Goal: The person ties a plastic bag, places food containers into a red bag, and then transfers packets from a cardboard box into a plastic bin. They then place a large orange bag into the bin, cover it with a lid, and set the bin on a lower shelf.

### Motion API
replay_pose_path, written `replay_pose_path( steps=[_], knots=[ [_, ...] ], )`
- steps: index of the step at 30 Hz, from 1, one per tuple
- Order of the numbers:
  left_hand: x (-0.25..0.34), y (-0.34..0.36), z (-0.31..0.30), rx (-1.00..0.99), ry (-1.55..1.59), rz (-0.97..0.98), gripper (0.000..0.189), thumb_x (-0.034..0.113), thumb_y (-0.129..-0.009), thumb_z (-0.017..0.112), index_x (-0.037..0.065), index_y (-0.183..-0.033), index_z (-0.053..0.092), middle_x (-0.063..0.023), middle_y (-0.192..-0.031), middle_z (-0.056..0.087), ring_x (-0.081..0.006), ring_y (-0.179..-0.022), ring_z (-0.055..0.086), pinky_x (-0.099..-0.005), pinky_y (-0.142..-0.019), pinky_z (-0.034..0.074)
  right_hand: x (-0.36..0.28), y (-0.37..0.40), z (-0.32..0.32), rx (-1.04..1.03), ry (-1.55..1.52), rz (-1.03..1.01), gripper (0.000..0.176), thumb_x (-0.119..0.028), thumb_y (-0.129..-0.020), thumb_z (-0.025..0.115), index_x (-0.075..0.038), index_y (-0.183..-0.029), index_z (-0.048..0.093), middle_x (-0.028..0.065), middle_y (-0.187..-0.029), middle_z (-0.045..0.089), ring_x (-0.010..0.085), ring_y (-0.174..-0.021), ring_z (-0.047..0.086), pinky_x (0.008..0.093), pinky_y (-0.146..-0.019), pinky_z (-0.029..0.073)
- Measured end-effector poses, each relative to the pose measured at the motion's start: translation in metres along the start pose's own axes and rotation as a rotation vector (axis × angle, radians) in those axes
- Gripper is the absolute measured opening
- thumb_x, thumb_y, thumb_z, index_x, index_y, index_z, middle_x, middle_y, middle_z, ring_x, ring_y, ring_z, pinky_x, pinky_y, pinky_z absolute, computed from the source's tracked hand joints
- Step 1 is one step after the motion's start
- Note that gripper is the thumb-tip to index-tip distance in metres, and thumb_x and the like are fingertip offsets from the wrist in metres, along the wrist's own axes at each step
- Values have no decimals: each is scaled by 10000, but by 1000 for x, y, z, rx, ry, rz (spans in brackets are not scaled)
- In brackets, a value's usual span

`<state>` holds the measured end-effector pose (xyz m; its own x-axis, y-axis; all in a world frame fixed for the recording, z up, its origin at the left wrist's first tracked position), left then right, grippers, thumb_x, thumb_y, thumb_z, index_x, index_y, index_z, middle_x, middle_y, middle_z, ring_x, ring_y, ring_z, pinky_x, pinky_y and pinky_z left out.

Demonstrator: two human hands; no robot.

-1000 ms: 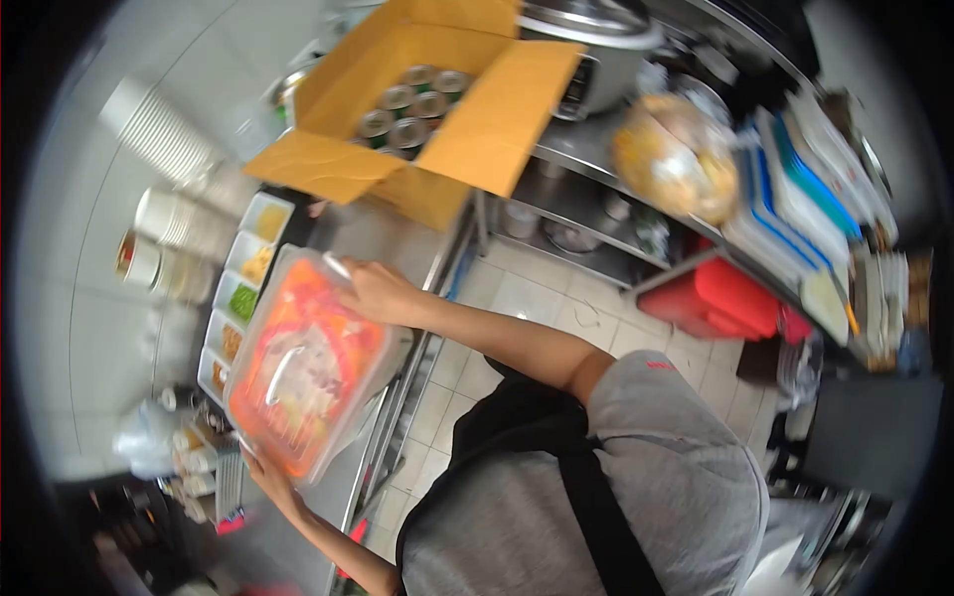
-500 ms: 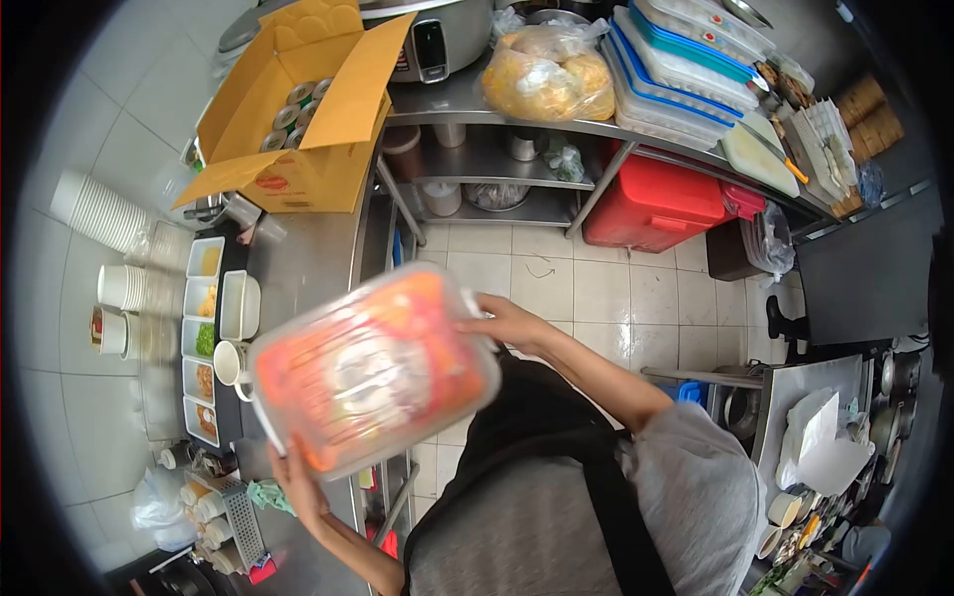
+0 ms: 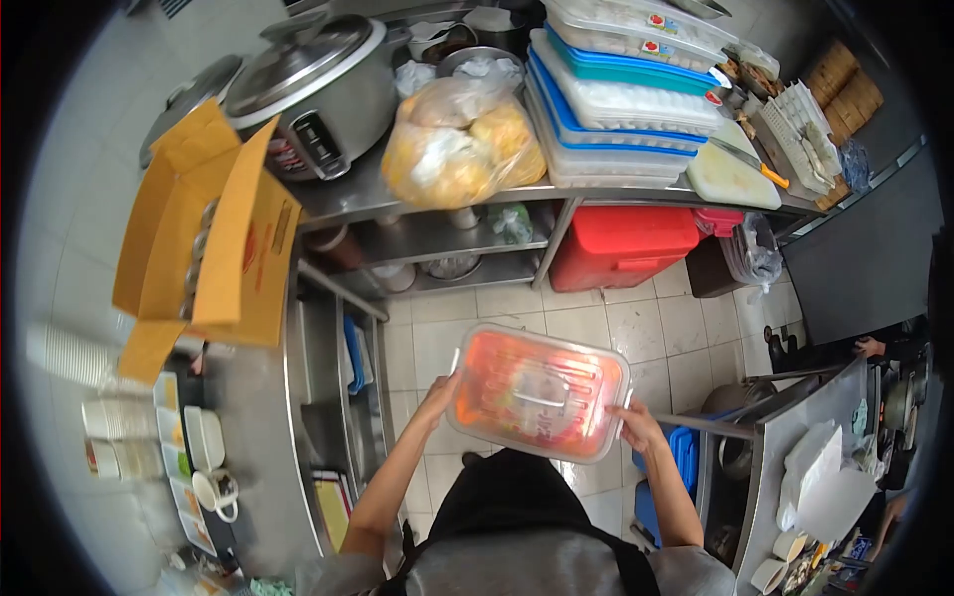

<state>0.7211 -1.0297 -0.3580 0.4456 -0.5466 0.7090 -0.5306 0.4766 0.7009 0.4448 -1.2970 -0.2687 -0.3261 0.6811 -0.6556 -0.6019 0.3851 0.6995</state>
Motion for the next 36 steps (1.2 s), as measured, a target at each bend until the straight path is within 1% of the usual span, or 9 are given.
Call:
replay_pose_path(
  steps=[4, 8, 11, 13, 16, 19, 23, 29, 36],
  knots=[
    [20, -96, 51, -253, -141, -174, 751, 621, -884, 271, 25, -1327, 381, -133, -1354, 395, -247, -1258, 358, -370, -1033, 280, 51, -67, -60, 95, 105, 197, 262, -19, -760, 617, -41, -1018, 575, 78, -904, 647, 214, -740, 647, 380, -632, 553],
    [-57, -257, 63, -355, -222, -244, 787, 664, -859, 237, 48, -1320, 400, -158, -1379, 363, -288, -1286, 324, -430, -1043, 267, 98, -112, -60, 137, -63, 252, 330, -67, -743, 639, -73, -1057, 538, 109, -951, 625, 291, -808, 630, 483, -656, 532],
    [-23, -300, 50, -144, -478, -166, 786, 681, -832, 291, 77, -1325, 393, -205, -1375, 352, -339, -1269, 346, -462, -1027, 279, 135, -150, -39, 195, -261, 265, 346, -85, -744, 644, -74, -1064, 514, 113, -972, 606, 330, -842, 613, 545, -655, 513],
    [27, -275, 47, 308, -657, -44, 704, 631, -848, 334, 138, -1349, 362, -203, -1386, 330, -363, -1262, 345, -501, -1006, 294, 157, -170, -18, 227, -383, 262, 354, -99, -746, 648, -77, -1067, 500, 118, -998, 589, 341, -885, 601, 566, -667, 503],
    [24, -256, 23, 560, -540, 219, 605, 505, -859, 442, 182, -1358, 329, -208, -1400, 289, -398, -1261, 315, -553, -981, 298, 197, -229, 10, 273, -500, 292, 360, -133, -764, 648, -73, -1073, 473, 119, -1003, 550, 319, -873, 572, 561, -727, 477],
    [-73, -234, 5, 483, -558, 180, 589, 369, -838, 546, 190, -1353, 322, -236, -1414, 233, -452, -1256, 273, -574, -988, 278, 224, -305, 36, 302, -617, 255, 386, -142, -762, 657, -80, -1084, 454, 120, -977, 536, 308, -833, 559, 556, -712, 473],
    [-143, -145, -10, 125, -774, -362, 667, 442, -821, 558, 168, -1366, 291, -284, -1419, 141, -492, -1271, 226, -617, -974, 273, 212, -375, 67, 459, -646, 204, 309, -168, -777, 634, -100, -1048, 502, 93, -963, 527, 298, -853, 549, 537, -721, 478],
    [-99, -146, -23, 372, -584, 189, 477, 318, -862, 564, 21, -1215, 443, -299, -1350, 249, -437, -1218, 335, -469, -955, 371, 215, -479, 93, 366, -851, 49, 366, -145, -758, 636, -119, -1077, 459, 68, -996, 537, 255, -837, 563, 514, -689, 490],
    [-73, -196, -25, 469, -457, 339, 434, 258, -870, 562, 16, -1209, 437, -282, -1347, 244, -438, -1229, 317, -459, -992, 330, 211, -603, 85, 309, -724, -68, 282, -197, -778, 625, -103, -1014, 500, 65, -920, 530, 232, -792, 547, 487, -672, 493]
  ],
)
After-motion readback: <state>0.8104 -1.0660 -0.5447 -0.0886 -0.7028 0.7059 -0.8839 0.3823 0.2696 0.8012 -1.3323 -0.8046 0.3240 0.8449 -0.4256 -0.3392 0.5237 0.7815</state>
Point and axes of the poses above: each hand's wrist, its own y-axis away from the middle knuckle, its own z-axis out of the palm, x = y × z, the point moved 6 cm from there along -y, towards the middle knuckle
